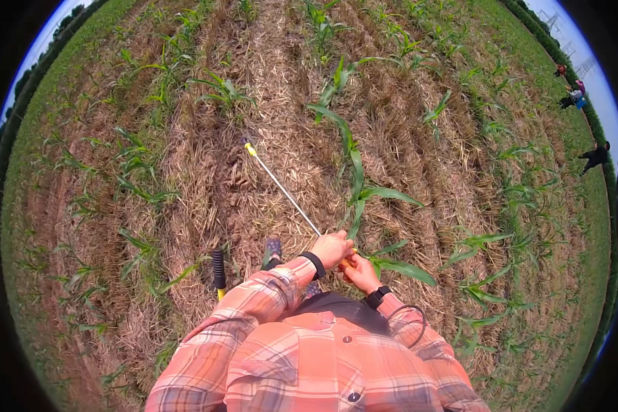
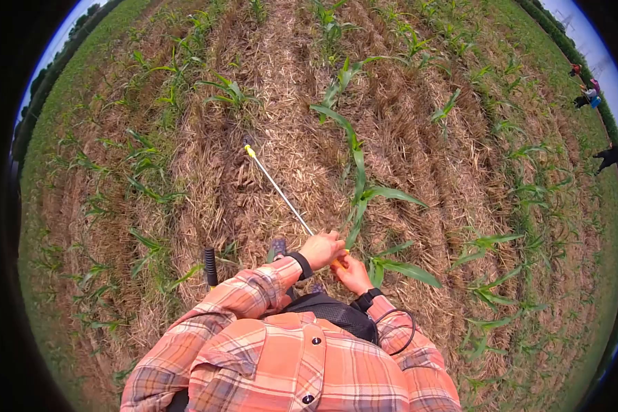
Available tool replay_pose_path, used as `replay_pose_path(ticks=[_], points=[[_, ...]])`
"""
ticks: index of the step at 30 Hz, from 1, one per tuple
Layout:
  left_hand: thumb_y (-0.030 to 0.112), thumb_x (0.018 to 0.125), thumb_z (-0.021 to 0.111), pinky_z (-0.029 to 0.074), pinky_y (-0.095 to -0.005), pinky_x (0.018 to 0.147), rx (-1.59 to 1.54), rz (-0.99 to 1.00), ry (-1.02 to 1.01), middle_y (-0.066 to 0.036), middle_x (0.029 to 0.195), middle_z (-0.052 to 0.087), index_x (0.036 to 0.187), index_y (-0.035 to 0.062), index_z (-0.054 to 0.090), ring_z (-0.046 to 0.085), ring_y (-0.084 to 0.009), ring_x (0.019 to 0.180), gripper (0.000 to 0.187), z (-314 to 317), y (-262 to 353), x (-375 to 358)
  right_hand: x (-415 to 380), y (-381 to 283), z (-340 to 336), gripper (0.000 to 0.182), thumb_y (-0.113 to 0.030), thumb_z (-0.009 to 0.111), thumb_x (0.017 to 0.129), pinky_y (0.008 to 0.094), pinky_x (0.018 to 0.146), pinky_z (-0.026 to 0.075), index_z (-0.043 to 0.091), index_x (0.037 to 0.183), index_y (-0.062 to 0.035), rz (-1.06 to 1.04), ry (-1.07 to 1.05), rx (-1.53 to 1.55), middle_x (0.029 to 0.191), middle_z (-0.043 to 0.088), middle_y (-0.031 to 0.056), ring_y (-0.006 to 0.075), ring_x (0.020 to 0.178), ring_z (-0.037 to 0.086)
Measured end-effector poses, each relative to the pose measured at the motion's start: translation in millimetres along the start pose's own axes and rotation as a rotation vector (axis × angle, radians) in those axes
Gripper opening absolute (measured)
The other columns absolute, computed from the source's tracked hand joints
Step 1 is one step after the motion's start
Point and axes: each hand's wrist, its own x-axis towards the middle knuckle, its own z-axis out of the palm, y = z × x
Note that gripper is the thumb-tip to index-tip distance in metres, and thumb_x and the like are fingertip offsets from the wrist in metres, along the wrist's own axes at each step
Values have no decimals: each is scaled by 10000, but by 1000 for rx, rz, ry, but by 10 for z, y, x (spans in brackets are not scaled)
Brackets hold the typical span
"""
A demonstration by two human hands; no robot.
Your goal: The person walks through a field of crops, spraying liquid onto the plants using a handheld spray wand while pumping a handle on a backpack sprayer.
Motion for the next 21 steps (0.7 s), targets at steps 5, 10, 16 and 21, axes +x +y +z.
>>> replay_pose_path(ticks=[5, 10, 16, 21], points=[[282, 762, 500, 428, -393, 518, -56, 1, 17, -114, 688, 479, 677, 67, 522, 531, -297, 590, 232, -83, -322, 111, 270, -182, 101, 180, -98, 534, 754, 213, 482, 400, 535, 898, 10, 69, 37, -13, 715, 575, 37, 70, 553, 504], [267, 757, 501, 430, -385, 511, -86, 19, 45, -108, 676, 471, 644, 64, 514, 531, -287, 585, 232, -187, -675, 199, 560, -355, 246, 130, -92, 501, 777, 192, 460, 377, 521, 880, -14, 86, 16, -41, 715, 564, 7, 61, 526, 485], [257, 748, 508, 430, -385, 510, -126, 25, 58, -111, 677, 466, 626, 52, 506, 531, -288, 588, 239, -411, -954, 305, 847, -544, 384, 120, -96, 501, 781, 194, 455, 378, 522, 864, -12, 85, 49, -19, 697, 560, 10, 60, 518, 486], [259, 752, 505, 428, -389, 509, -114, 7, 36, -115, 685, 464, 632, 48, 505, 526, -293, 577, 243, -608, -1085, 358, 1053, -533, 455, 113, -95, 497, 783, 190, 450, 367, 525, 862, -17, 47, 69, -81, 690, 555, 3, 56, 512, 475]])
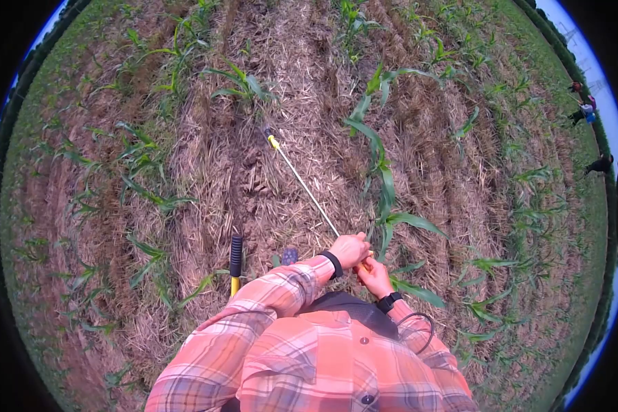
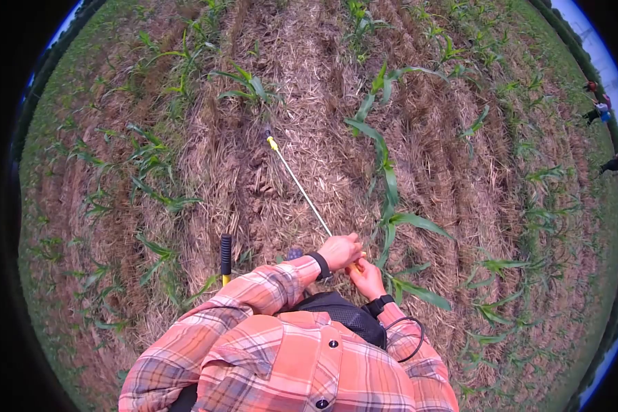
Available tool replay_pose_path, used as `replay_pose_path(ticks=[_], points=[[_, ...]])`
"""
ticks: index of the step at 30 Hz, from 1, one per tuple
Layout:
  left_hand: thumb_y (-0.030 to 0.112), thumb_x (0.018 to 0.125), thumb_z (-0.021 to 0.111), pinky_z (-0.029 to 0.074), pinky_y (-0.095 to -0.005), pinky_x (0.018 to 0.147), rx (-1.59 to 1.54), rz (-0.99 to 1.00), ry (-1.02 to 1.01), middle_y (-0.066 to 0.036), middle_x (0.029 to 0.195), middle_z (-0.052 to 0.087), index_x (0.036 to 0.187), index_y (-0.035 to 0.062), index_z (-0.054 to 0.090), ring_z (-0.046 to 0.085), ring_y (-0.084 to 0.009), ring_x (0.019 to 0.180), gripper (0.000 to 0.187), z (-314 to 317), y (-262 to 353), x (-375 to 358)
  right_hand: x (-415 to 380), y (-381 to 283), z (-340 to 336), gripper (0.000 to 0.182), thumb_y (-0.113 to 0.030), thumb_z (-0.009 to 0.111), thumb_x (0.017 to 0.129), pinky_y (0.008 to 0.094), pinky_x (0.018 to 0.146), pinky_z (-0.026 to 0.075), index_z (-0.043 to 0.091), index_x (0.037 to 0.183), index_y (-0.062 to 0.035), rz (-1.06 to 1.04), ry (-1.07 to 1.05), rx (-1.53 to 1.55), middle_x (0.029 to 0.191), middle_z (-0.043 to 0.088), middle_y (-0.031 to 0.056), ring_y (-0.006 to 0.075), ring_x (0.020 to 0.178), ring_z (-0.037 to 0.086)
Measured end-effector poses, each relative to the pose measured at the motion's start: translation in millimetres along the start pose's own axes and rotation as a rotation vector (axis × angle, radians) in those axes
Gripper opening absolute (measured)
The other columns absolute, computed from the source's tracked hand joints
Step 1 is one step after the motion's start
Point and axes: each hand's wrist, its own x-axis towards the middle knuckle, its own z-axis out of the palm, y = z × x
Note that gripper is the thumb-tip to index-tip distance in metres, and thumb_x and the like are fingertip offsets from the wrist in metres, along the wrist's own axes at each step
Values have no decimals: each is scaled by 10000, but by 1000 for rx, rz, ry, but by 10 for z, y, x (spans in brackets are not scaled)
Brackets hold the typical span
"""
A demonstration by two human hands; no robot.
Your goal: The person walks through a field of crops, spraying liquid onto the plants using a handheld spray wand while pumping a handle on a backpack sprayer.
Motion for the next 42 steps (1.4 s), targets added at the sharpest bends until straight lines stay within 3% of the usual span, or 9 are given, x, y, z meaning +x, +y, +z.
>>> replay_pose_path(ticks=[26, 33, 36, 38, 40, 42], points=[[259, 741, 501, 429, -396, 536, -88, -46, -18, -122, 696, 480, 648, 41, 536, 532, -304, 593, 240, -406, -437, 102, 399, -462, 268, 100, -54, 482, 755, 188, 445, 370, 516, 845, -28, 83, -3, 2, 687, 553, 0, 61, 516, 487], [261, 745, 494, 429, -395, 542, -82, -66, -23, -119, 690, 481, 637, 45, 524, 531, -301, 602, 243, -449, -508, 99, 489, -414, 276, 161, -38, 504, 744, 190, 431, 349, 494, 903, -21, 118, -25, -31, 690, 544, 5, 61, 510, 470], [258, 741, 502, 427, -396, 558, -113, -73, -88, -122, 727, 479, 688, 48, 511, 531, -302, 628, 216, -533, -531, 116, 540, -374, 264, 162, -54, 518, 754, 189, 432, 348, 491, 911, -25, 65, -25, -96, 692, 541, 10, 63, 511, 468], [209, 724, 534, 428, -385, 615, -159, -91, -78, -128, 825, 466, 821, 48, 507, 529, -303, 711, 190, -666, -515, 95, 570, -354, 250, 154, -68, 521, 765, 188, 433, 351, 492, 911, -27, 4, -19, -75, 693, 541, 12, 64, 511, 468], [147, 703, 559, 421, -372, 686, -217, -116, -31, -137, 921, 435, 957, 46, 474, 508, -303, 814, 286, -997, -473, 55, 574, -490, 241, 142, -93, 512, 791, 186, 434, 356, 491, 916, -30, 186, -26, 212, 690, 543, 19, 68, 508, 470], [144, 709, 567, 412, -359, 741, -236, -124, -4, -134, 980, 417, 1004, 46, 463, 477, -298, 888, 328, -1371, -468, -44, 662, -390, 148, 190, -147, 474, 827, 179, 469, 405, 477, 981, -34, 166, -54, 265, 705, 533, 15, 78, 528, 498]])
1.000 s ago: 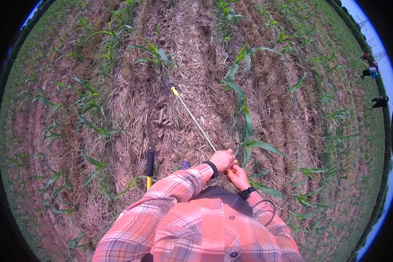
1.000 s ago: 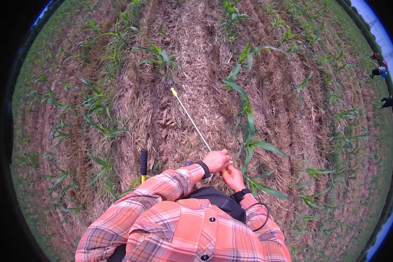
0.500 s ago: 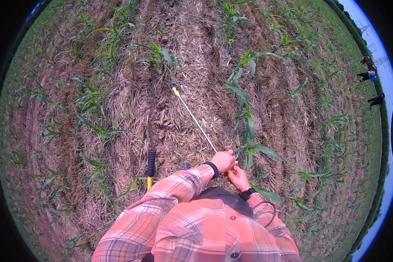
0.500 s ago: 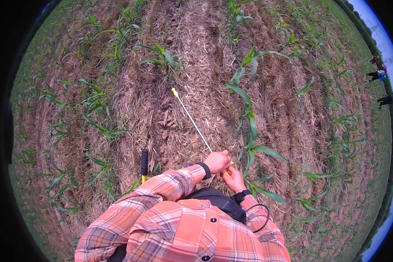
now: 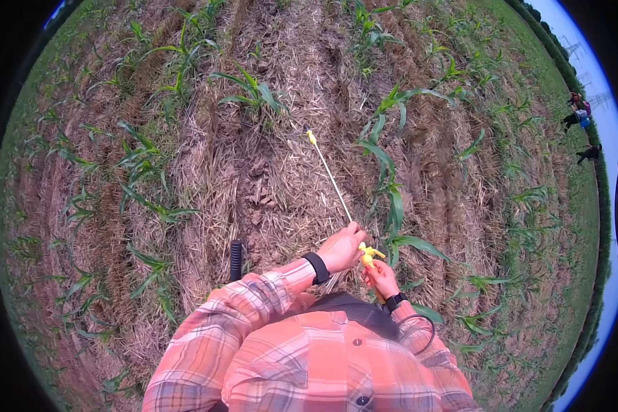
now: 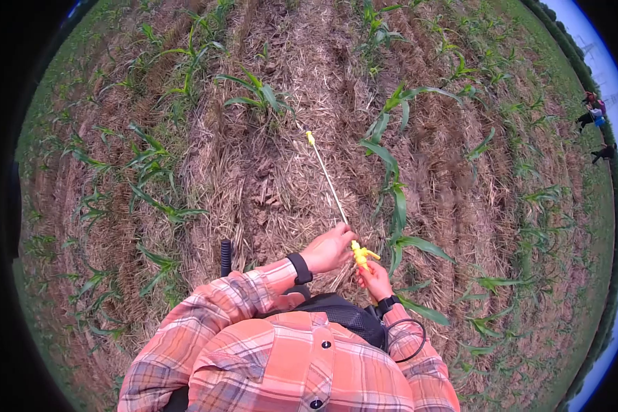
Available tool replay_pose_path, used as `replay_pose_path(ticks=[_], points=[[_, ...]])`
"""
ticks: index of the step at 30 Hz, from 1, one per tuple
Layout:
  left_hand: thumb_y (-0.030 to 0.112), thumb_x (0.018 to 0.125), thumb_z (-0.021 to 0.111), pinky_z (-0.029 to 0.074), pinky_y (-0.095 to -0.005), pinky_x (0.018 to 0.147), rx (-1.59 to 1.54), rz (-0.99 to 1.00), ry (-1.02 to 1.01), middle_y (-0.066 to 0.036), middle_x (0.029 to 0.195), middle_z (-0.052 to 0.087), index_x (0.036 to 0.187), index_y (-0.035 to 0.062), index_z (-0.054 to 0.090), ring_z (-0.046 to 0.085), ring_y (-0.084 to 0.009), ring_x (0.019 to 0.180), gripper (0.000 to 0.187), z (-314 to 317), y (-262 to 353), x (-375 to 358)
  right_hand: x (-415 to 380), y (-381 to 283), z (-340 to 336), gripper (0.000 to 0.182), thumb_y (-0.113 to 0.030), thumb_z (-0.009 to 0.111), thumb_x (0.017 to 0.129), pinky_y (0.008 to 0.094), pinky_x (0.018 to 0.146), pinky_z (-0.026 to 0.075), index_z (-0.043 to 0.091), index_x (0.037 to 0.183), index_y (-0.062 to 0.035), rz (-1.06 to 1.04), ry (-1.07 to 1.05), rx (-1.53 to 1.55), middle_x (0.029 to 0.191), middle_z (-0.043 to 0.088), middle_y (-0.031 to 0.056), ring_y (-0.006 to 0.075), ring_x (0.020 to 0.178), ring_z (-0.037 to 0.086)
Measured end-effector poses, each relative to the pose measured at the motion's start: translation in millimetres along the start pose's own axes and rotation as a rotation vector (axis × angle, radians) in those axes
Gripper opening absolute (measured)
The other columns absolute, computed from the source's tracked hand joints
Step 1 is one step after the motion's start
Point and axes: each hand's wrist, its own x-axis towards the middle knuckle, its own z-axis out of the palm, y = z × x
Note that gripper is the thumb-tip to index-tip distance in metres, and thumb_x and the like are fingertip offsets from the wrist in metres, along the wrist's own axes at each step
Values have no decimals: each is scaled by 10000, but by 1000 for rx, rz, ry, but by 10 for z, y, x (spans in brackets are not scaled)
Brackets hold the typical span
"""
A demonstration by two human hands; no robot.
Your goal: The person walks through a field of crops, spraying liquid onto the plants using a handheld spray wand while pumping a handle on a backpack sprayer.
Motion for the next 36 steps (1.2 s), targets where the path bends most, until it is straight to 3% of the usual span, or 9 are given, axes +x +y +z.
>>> replay_pose_path(ticks=[5, 9, 12, 15, 22, 26, 28, 30, 36], points=[[73, 687, 578, 392, -349, 765, 182, 56, 430, -134, 967, 448, 972, 34, 472, 459, -296, 903, 307, -1152, 415, -562, 29, -292, -83, 231, -227, 422, 854, 236, 463, 468, 459, 1002, -53, 56, 110, 178, 814, 541, 58, 112, 545, 536], [38, 670, 574, 351, -364, 811, 533, -158, 728, -134, 993, 460, 965, 24, 480, 441, -299, 923, 310, -1619, 522, -1224, 194, -357, -236, 244, -253, 420, 850, 182, 358, 356, 479, 999, -68, -5, 335, 93, 692, 545, 27, 60, 424, 424], [83, 710, 564, 346, -357, 828, 589, -349, 695, -148, 1027, 446, 1067, 24, 414, 432, -296, 954, 392, -1549, 238, -1542, 329, -460, -239, 234, -259, 423, 849, 184, 344, 347, 478, 966, -64, -45, 410, 195, 675, 533, 26, 60, 414, 417], [114, 760, 521, 416, -378, 652, 275, -557, 554, -152, 953, 437, 1106, 57, 378, 495, -324, 809, 379, -1204, -325, -1656, 574, -520, -278, 203, -263, 437, 840, 191, 331, 335, 477, 898, -71, -86, 407, 185, 621, 505, 26, 60, 399, 405], [67, 776, 470, 415, -382, 592, 406, -561, 712, -141, 813, 452, 903, 67, 481, 504, -322, 726, 127, -903, -1236, -1127, 1341, -733, -214, 219, -283, 436, 843, 200, 327, 322, 465, 838, -67, -75, 321, 13, 550, 442, -7, 57, 382, 384], [9, 753, 483, 417, -303, 576, 290, -391, 805, -72, 782, 443, 924, 29, 458, 478, -180, 624, 174, -1218, -1011, -920, 1654, -885, -55, 204, -289, 453, 838, 191, 333, 339, 454, 804, -88, -41, 148, -45, 541, 445, -20, 50, 390, 404], [16, 753, 496, 430, -282, 597, -591, -644, 896, -59, 798, 446, 968, 43, 430, 479, -137, 645, 226, -1483, -542, -976, 1730, -1022, -9, 201, -278, 454, 837, 191, 335, 347, 456, 788, -83, -52, 54, -80, 541, 451, -19, 47, 392, 409], [26, 756, 504, 436, -250, 619, -823, -498, 935, -44, 823, 453, 1016, 66, 399, 475, -103, 657, 283, -1758, -56, -1036, 1835, -1108, -5, 198, -272, 457, 835, 195, 335, 346, 458, 786, -81, -101, -15, -176, 539, 451, -19, 48, 392, 407], [21, 782, 467, 456, -250, 642, -774, -543, 845, -56, 860, 472, 1124, 80, 355, 517, -121, 692, 365, -1714, -267, -586, 2195, -1119, -158, 200, -256, 483, 820, 215, 333, 319, 460, 864, -63, -245, -159, -405, 542, 460, -13, 56, 386, 398]])
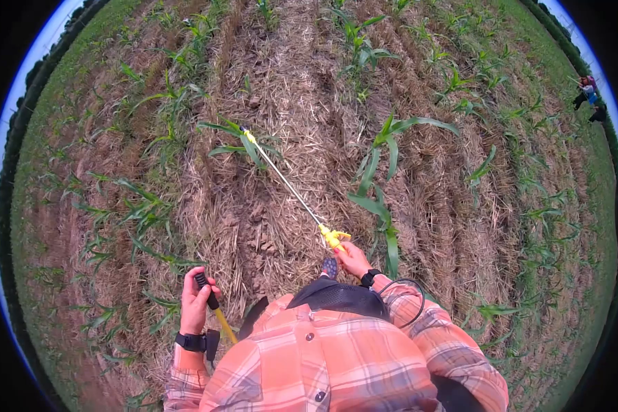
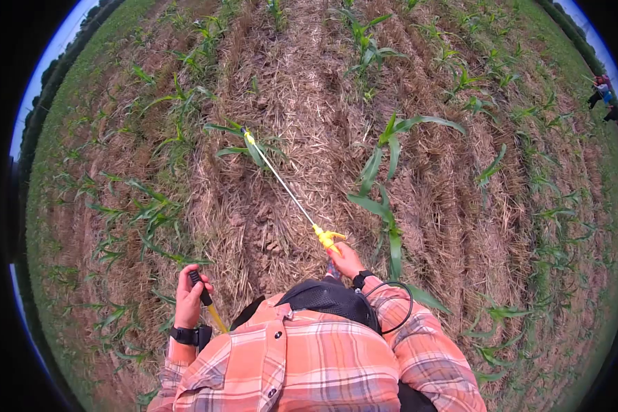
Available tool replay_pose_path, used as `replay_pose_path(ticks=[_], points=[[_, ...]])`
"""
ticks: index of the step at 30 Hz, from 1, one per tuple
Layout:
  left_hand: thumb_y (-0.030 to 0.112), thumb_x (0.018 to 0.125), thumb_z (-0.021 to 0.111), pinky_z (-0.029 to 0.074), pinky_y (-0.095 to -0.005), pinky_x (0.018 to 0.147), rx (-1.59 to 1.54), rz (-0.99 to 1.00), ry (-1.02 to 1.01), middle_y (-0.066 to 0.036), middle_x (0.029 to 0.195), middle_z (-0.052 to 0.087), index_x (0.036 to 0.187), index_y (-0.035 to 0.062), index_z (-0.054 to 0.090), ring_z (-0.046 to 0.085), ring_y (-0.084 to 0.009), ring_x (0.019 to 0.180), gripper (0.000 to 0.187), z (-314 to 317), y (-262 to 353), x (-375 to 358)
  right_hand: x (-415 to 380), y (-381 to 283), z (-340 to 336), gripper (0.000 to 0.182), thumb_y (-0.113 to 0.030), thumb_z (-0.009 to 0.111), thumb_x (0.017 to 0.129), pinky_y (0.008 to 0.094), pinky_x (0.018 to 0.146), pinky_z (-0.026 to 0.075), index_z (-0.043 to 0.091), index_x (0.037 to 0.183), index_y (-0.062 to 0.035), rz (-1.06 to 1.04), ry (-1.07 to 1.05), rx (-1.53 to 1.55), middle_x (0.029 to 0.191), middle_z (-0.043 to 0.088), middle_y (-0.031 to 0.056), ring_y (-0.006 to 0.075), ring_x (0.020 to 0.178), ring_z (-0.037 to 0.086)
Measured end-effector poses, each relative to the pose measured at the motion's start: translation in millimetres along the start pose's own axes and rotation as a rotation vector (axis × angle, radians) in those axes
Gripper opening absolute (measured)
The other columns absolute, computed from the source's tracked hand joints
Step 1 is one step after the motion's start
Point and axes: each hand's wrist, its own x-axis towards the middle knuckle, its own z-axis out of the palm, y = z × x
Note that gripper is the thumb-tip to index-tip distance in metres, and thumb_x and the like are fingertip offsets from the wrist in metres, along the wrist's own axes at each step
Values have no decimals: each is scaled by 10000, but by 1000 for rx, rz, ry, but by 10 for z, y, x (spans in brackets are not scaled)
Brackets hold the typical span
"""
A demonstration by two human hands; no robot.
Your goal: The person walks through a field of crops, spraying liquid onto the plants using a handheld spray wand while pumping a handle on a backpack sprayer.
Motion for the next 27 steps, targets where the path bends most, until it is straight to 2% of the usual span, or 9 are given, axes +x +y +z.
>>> replay_pose_path(ticks=[2, 3, 10, 14, 18, 20, 22, 24, 27], points=[[0, 793, 437, 477, -266, 616, 5, -70, -105, -65, 864, 476, 1160, 86, 335, 536, -131, 674, 391, 157, -317, 405, 26, -105, -102, 279, -244, 496, 815, 213, 332, 312, 409, 1006, -60, -1, 109, 91, 553, 474, -5, 58, 388, 402], [-3, 794, 433, 484, -270, 598, -1, -101, -104, -69, 864, 479, 1163, 87, 332, 540, -134, 658, 393, 247, -460, 567, 44, -208, -210, 417, -235, 503, 812, 211, 332, 316, 308, 1136, -59, 117, 80, 92, 569, 493, 6, 59, 388, 406], [-15, 795, 411, 493, -298, 556, 131, -215, -97, -92, 847, 495, 1172, 108, 318, 552, -160, 633, 407, 636, -929, 1355, 222, -124, -783, 509, -215, 488, 819, 197, 304, 306, 200, 1195, -29, 261, 246, 332, 587, 525, 28, 68, 368, 410], [-4, 792, 432, 480, -294, 569, 70, -145, -42, -87, 811, 502, 1142, 51, 351, 542, -153, 647, 364, 650, -518, 1346, 347, -10, -1083, 521, -233, 498, 814, 195, 293, 308, 200, 1183, -18, 248, 419, 362, 581, 523, 36, 66, 362, 408], [84, 756, 536, 475, -305, 629, -40, -46, -138, -68, 762, 511, 1076, 5, 394, 538, -157, 671, 359, 446, 661, 946, 474, -75, -1408, 487, -266, 490, 818, 201, 286, 314, 232, 1161, -37, 285, 501, 384, 571, 506, 30, 64, 359, 407], [117, 740, 565, 472, -320, 645, -22, -32, -218, -69, 776, 510, 1063, 13, 400, 542, -165, 686, 378, 250, 886, 961, 625, -81, -1524, 346, -271, 480, 823, 203, 287, 311, 364, 1056, -44, 272, 541, 327, 550, 488, 24, 65, 358, 406], [80, 757, 535, 473, -314, 642, -51, -26, -231, -67, 786, 509, 1042, 9, 404, 545, -162, 689, 322, 238, 837, 1275, 825, -148, -1579, 246, -257, 479, 824, 205, 298, 306, 445, 960, -54, 293, 563, 350, 527, 476, 2, 59, 357, 391], [36, 778, 488, 473, -296, 630, 46, -54, -104, -67, 793, 511, 1040, 17, 406, 548, -154, 683, 275, 369, 590, 1820, 1159, -303, -1584, 212, -256, 477, 824, 206, 298, 305, 464, 892, -56, 286, 570, 320, 521, 469, -2, 58, 357, 389], [-8, 792, 432, 482, -274, 592, 5, -132, -93, -69, 796, 516, 1062, 26, 399, 552, -147, 647, 274, 437, 306, 2506, 1537, -516, -1467, 199, -256, 474, 825, 211, 299, 304, 481, 786, -61, 311, 576, 283, 514, 461, -7, 56, 358, 386]])
